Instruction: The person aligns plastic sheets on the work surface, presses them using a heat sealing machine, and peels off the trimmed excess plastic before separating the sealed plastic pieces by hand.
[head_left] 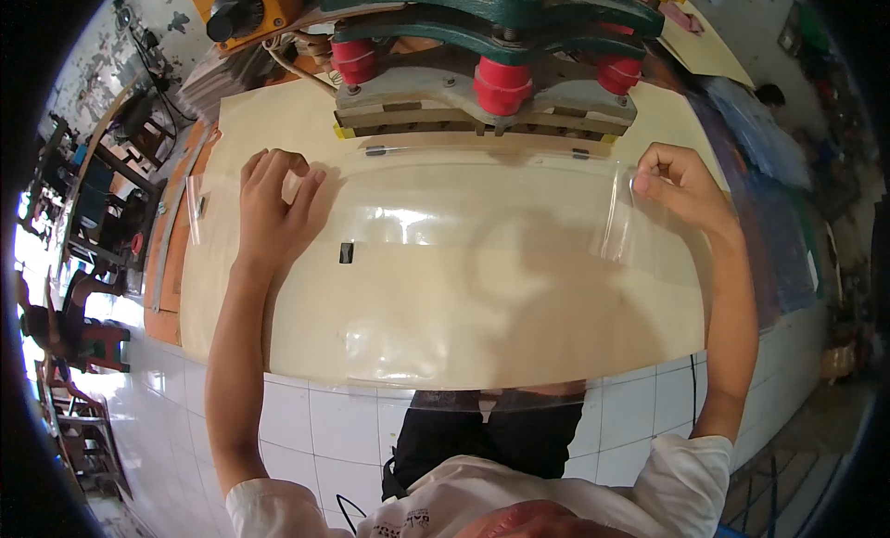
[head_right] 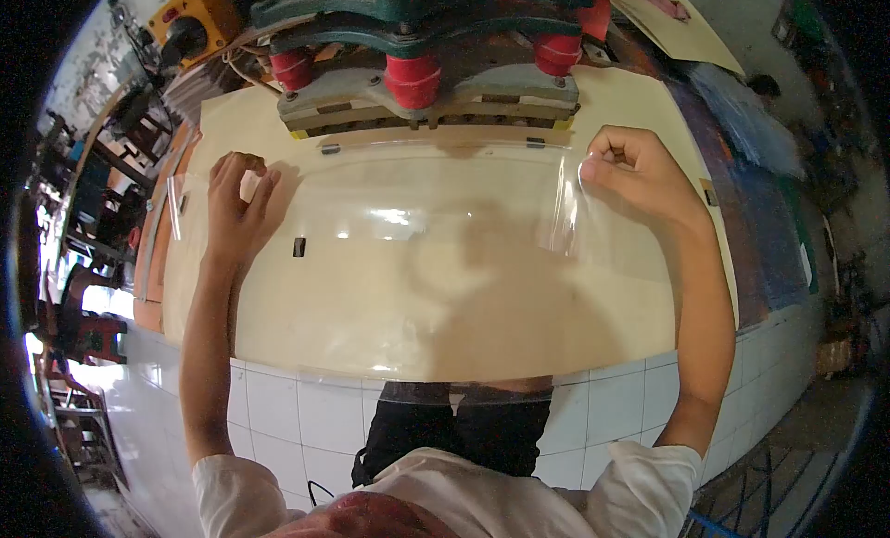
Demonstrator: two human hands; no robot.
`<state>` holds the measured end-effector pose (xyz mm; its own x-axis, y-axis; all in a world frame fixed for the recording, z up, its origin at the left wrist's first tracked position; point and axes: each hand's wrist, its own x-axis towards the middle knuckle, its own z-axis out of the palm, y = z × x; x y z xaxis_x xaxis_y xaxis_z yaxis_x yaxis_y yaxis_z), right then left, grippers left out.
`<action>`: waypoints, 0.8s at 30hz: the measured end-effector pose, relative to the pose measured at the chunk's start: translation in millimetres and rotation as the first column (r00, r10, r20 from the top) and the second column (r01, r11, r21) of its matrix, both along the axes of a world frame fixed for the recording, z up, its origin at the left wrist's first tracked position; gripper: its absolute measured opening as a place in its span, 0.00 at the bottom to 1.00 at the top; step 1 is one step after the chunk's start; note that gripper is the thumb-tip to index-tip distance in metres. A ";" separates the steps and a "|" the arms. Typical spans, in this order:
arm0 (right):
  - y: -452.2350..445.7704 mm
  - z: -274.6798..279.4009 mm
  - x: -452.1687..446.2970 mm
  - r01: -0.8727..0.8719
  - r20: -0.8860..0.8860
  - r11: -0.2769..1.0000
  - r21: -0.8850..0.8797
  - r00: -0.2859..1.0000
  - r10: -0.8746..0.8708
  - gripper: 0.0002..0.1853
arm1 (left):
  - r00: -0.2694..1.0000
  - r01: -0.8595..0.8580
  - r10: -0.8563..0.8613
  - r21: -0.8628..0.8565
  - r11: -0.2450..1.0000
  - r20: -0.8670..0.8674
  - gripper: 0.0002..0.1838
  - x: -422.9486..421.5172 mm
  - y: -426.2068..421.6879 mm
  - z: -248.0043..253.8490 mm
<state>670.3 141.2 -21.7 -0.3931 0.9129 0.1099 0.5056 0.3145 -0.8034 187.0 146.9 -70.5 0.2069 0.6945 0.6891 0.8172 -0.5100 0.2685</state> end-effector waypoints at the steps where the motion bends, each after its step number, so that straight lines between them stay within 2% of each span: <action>1: -3.5 3.4 -0.7 -0.004 -0.001 1.000 0.003 1.000 0.004 0.10 | 1.000 -0.004 0.004 0.003 1.000 -0.001 0.09 -1.0 0.4 2.3; 4: -15.8 14.8 -3.2 0.004 0.036 0.999 0.032 0.999 -0.005 0.07 | 0.998 0.037 -0.031 0.097 0.995 -0.063 0.08 -2.4 -3.1 13.0; 7: -34.0 26.3 -8.7 0.060 0.069 0.998 -0.004 0.996 -0.059 0.06 | 0.989 0.059 -0.046 0.086 0.995 -0.140 0.08 8.9 -16.8 30.3; 9: -49.1 35.5 -16.1 0.088 0.073 0.992 0.093 0.993 -0.095 0.06 | 0.970 0.054 -0.046 0.028 0.998 -0.238 0.07 14.6 -24.2 42.7; 10: -55.4 39.7 -17.2 0.085 0.077 0.991 0.101 0.993 -0.093 0.06 | 0.968 0.081 -0.064 0.060 0.995 -0.244 0.06 14.3 -23.6 44.0; 12: -68.5 48.5 -18.4 0.099 0.161 0.967 0.235 0.977 -0.139 0.04 | 0.973 0.108 -0.084 0.103 0.989 -0.217 0.06 18.3 -28.3 51.9; 13: -75.5 52.8 -19.4 0.098 0.164 0.965 0.243 0.976 -0.141 0.04 | 0.975 0.135 -0.107 0.140 0.981 -0.195 0.05 21.1 -31.3 56.3; 15: -90.5 61.2 -22.2 0.135 0.239 0.902 0.411 0.938 -0.249 0.05 | 0.978 0.140 -0.111 0.166 0.976 -0.177 0.04 26.1 -40.0 65.1; 24: -134.2 89.5 -29.1 0.177 0.218 0.818 0.547 0.914 -0.343 0.04 | 0.989 0.133 -0.123 0.140 0.981 -0.083 0.06 36.1 -89.2 101.7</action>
